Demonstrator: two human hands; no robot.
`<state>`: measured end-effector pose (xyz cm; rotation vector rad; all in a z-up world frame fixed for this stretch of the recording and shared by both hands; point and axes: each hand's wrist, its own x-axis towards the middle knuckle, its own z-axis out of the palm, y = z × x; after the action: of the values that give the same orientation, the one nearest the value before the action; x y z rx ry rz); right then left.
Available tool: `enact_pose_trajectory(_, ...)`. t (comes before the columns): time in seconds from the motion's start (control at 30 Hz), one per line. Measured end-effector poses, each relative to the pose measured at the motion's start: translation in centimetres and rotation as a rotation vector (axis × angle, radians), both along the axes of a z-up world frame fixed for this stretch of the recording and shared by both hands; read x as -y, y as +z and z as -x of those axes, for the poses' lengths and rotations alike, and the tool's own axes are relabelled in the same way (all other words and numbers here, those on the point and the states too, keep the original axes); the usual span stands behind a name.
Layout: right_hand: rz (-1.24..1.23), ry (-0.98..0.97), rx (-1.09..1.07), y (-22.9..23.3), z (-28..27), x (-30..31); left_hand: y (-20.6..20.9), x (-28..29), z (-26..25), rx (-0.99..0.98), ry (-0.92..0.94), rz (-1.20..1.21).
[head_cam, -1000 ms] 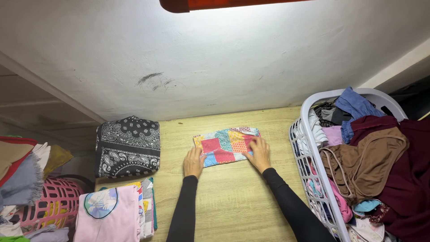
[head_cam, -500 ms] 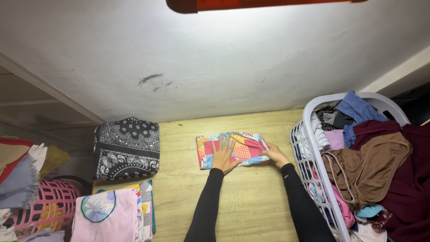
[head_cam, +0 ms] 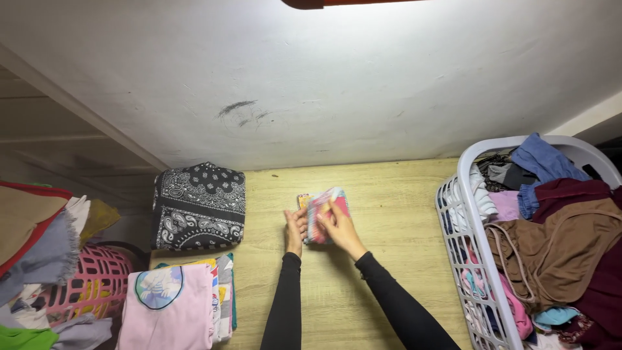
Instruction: Folding various pieces of laundry on a flat surface and sorting them into separate piles next to a clothes basket.
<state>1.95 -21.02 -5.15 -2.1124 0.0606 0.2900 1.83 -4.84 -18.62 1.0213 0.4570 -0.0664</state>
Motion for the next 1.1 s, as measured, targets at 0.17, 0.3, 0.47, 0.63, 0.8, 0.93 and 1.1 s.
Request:
enact_pose_trajectory(0.17, 0.029, -0.003, 0.499, -2.7, 0.0, -0.2, 2.4, 1.3, -0.4, -0.028, -0.01, -0.612)
enact_pose_trajectory(0.3, 0.315, 0.24, 0.731, -3.2, -1.5, -0.7, 5.0, 2.3, -0.8, 0.063, 0.113, -1.143)
enact_pose_trajectory(0.47, 0.564, 0.263, 0.584, -6.0, -2.5, -1.3, 5.4, 1.4, -2.1, -0.021, 0.044, -1.396)
enact_pose_trajectory(0.63, 0.734, 0.285, 0.551, -5.7, -4.7, -0.2, 5.0, 1.8, -1.7, -0.021, 0.042, -1.498)
enact_pose_trajectory(0.8, 0.344, 0.583, 0.412, -2.5, -8.2, 1.0, 6.2, -0.2, 0.5, 0.276, 0.161, -1.336)
enact_pose_trajectory(0.93, 0.626, 0.57, 0.193, -1.2, -8.8, 1.0, 6.7, -0.4, 2.8, 0.158, 0.212, -1.188)
enact_pose_trajectory(1.1, 0.294, 0.578, -0.26, -5.7, -7.8, 5.1, 5.7, 0.2, 5.3, 0.002, 0.277, -1.012)
